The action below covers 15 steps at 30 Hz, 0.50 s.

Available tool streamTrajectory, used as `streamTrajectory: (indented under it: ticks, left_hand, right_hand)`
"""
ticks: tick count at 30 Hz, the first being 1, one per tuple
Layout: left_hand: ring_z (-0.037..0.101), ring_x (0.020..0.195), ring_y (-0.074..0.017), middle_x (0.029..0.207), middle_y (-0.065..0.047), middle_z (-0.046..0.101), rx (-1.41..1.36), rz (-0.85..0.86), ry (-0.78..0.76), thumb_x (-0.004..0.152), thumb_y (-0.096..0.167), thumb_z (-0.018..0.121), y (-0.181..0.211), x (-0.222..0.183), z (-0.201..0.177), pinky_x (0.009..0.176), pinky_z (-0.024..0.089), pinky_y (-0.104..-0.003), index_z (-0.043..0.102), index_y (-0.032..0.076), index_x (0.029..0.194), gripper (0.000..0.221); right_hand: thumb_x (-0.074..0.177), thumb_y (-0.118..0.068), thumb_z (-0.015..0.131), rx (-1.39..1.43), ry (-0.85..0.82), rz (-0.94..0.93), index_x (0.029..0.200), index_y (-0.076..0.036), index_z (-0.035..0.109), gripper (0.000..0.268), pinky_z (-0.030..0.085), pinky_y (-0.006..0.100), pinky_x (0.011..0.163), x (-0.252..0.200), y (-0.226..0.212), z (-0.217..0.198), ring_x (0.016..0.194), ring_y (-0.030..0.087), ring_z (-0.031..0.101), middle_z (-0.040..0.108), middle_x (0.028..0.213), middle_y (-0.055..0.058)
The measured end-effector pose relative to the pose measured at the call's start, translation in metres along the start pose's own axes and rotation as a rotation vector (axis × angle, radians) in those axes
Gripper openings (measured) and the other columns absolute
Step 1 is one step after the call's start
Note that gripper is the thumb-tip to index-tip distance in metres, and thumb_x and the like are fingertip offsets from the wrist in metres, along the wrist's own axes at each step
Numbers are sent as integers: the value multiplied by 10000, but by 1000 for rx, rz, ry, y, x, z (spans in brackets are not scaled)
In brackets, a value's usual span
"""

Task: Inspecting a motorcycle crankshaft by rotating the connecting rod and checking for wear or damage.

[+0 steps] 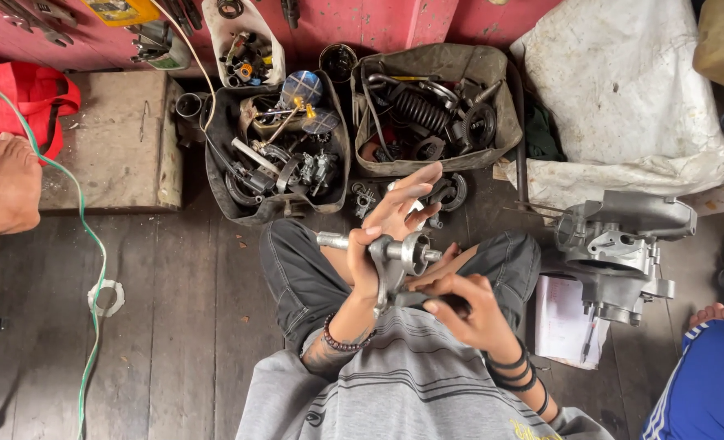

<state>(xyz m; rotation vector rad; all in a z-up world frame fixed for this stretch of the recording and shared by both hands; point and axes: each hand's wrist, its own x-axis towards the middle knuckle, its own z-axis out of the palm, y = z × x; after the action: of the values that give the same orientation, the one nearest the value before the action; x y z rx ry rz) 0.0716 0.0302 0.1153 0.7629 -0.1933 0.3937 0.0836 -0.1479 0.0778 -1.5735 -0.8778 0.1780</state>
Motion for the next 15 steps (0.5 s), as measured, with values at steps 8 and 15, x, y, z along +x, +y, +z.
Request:
streamTrajectory:
  ticks: [8,15]
  left_hand:
    - [390,1510,-352,1564,-230,458,116,6,22,873,474,409,-3,-4,3,1125,376,-490,605,-20,1377,732]
    - [394,1522,-339,1563,-203,471,129,-44,25,852,459,383,4,-8,9,1145,363,-450,609,-5,1371,732]
  right_hand:
    - [867,-146,753,-46,26,32,869,-57,740,90,347,205,400,-3,-17,4,362,71,442,578,506,-15]
    - [920,-156,705,-197,43,62,827,-100,698,109,356,277,441,19,-9,-9,428,110,419,558,517,19]
